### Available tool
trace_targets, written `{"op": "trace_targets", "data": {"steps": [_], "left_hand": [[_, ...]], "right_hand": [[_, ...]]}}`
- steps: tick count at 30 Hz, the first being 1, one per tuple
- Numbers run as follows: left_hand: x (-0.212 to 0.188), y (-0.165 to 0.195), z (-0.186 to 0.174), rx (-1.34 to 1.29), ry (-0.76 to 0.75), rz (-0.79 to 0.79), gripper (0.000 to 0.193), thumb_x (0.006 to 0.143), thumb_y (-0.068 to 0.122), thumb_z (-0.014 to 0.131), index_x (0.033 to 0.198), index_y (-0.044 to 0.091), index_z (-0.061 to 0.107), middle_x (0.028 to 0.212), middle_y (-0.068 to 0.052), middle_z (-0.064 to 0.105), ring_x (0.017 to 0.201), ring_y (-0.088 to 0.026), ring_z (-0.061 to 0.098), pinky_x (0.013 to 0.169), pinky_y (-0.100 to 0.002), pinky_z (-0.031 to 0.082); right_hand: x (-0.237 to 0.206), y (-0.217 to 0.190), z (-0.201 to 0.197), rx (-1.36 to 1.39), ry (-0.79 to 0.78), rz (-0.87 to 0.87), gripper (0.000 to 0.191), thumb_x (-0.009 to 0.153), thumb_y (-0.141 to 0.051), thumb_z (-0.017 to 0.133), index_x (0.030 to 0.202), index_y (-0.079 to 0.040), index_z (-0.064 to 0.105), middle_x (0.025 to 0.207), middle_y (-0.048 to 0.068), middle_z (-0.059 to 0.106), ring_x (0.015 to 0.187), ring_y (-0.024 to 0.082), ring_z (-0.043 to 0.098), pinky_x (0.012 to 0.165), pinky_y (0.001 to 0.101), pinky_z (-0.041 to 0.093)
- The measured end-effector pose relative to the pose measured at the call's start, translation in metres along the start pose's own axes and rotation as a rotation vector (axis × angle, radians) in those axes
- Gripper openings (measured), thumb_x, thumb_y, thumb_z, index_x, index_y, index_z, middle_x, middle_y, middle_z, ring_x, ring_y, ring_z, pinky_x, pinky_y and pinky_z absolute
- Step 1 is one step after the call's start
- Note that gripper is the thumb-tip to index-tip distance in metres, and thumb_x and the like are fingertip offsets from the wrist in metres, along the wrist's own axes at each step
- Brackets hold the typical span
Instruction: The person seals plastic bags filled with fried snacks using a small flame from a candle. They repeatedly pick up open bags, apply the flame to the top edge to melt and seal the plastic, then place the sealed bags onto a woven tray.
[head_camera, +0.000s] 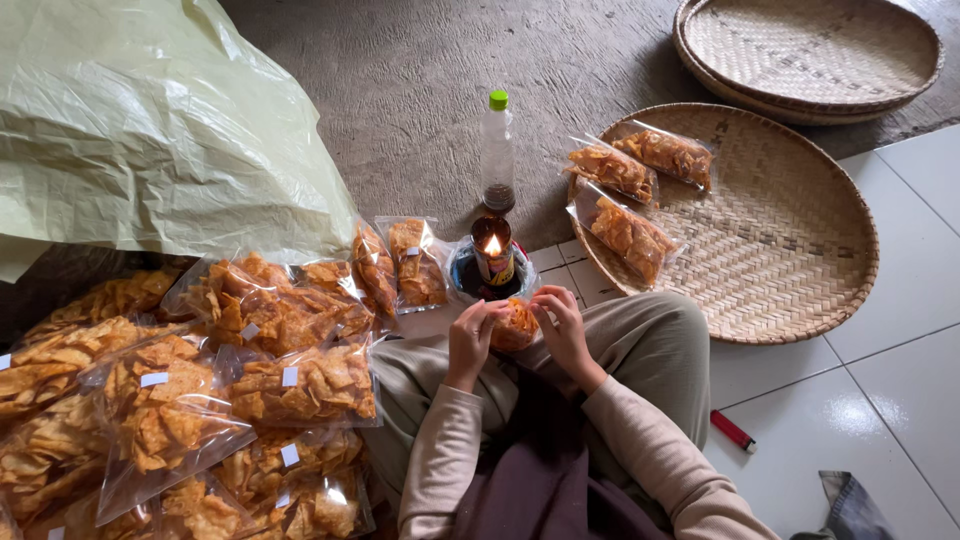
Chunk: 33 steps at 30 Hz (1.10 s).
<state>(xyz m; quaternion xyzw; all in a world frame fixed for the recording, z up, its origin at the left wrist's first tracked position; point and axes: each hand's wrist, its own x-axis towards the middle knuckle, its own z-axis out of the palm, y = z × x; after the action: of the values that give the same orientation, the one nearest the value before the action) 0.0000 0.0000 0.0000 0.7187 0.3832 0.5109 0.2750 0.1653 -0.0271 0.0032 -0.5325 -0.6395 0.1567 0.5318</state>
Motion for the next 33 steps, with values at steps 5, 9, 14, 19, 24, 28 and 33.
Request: {"op": "trace_targets", "data": {"steps": [5,9,14,19,24,28,33], "left_hand": [[-0.001,0.005,0.001,0.007,0.031,0.098,0.027,0.108,0.023,0.053,0.099,0.006,0.072,0.099,-0.008,0.077,0.104,-0.03,0.073,0.106,-0.046,0.05],[0.0,-0.002,-0.009,0.183,0.134,0.147,0.033,0.11,0.022,0.049,0.094,0.005,0.072,0.095,-0.008,0.076,0.097,-0.028,0.074,0.101,-0.046,0.048],[0.004,-0.019,-0.012,-0.14,0.142,-0.241,0.034,0.11,0.025,0.049,0.096,0.004,0.072,0.09,-0.007,0.077,0.082,-0.017,0.072,0.078,-0.03,0.055],[0.011,-0.044,-0.018,-0.276,0.048,-0.297,0.031,0.109,0.022,0.053,0.092,0.001,0.067,0.087,-0.007,0.073,0.083,-0.017,0.069,0.078,-0.029,0.054],[0.009,-0.069,-0.028,-0.424,0.003,-0.246,0.029,0.109,0.019,0.053,0.091,-0.001,0.063,0.095,-0.008,0.069,0.095,-0.017,0.068,0.086,-0.029,0.054],[0.009,-0.078,-0.019,-0.246,0.039,-0.257,0.028,0.108,0.021,0.054,0.095,-0.001,0.065,0.095,-0.007,0.07,0.089,-0.016,0.068,0.082,-0.029,0.055],[0.015,-0.092,-0.009,-0.223,0.054,-0.262,0.029,0.109,0.023,0.053,0.098,-0.001,0.067,0.098,-0.008,0.073,0.09,-0.017,0.071,0.083,-0.03,0.057]], "right_hand": [[0.006,-0.019,-0.001,-0.052,0.029,-0.027,0.011,0.099,-0.014,0.066,0.096,-0.003,0.068,0.114,0.01,0.065,0.11,0.026,0.058,0.097,0.0369,0.046],[0.01,-0.017,0.004,0.146,0.055,0.081,0.016,0.103,-0.015,0.061,0.093,-0.003,0.066,0.121,0.008,0.056,0.113,0.021,0.054,0.097,0.0317,0.045],[0.027,0.0,0.017,0.641,0.048,0.413,0.018,0.105,-0.014,0.06,0.096,0.001,0.065,0.124,0.003,0.049,0.107,0.013,0.049,0.095,0.0293,0.041],[0.051,0.021,0.02,0.777,-0.086,0.815,0.015,0.097,-0.013,0.059,0.104,-0.003,0.069,0.118,0.0,0.056,0.093,0.01,0.054,0.086,0.0292,0.044],[0.072,0.051,0.017,0.44,-0.429,0.467,0.028,0.107,-0.021,0.056,0.1,0.003,0.068,0.111,0.0,0.057,0.091,0.01,0.054,0.084,0.0277,0.047],[0.081,0.084,0.014,0.308,-0.484,0.463,0.025,0.105,-0.023,0.059,0.104,0.001,0.067,0.097,0.003,0.06,0.086,0.01,0.056,0.077,0.0261,0.047],[0.069,0.112,0.024,0.447,-0.391,0.43,0.021,0.106,-0.02,0.059,0.104,0.001,0.063,0.096,0.001,0.059,0.086,0.008,0.053,0.079,0.0228,0.047]]}}
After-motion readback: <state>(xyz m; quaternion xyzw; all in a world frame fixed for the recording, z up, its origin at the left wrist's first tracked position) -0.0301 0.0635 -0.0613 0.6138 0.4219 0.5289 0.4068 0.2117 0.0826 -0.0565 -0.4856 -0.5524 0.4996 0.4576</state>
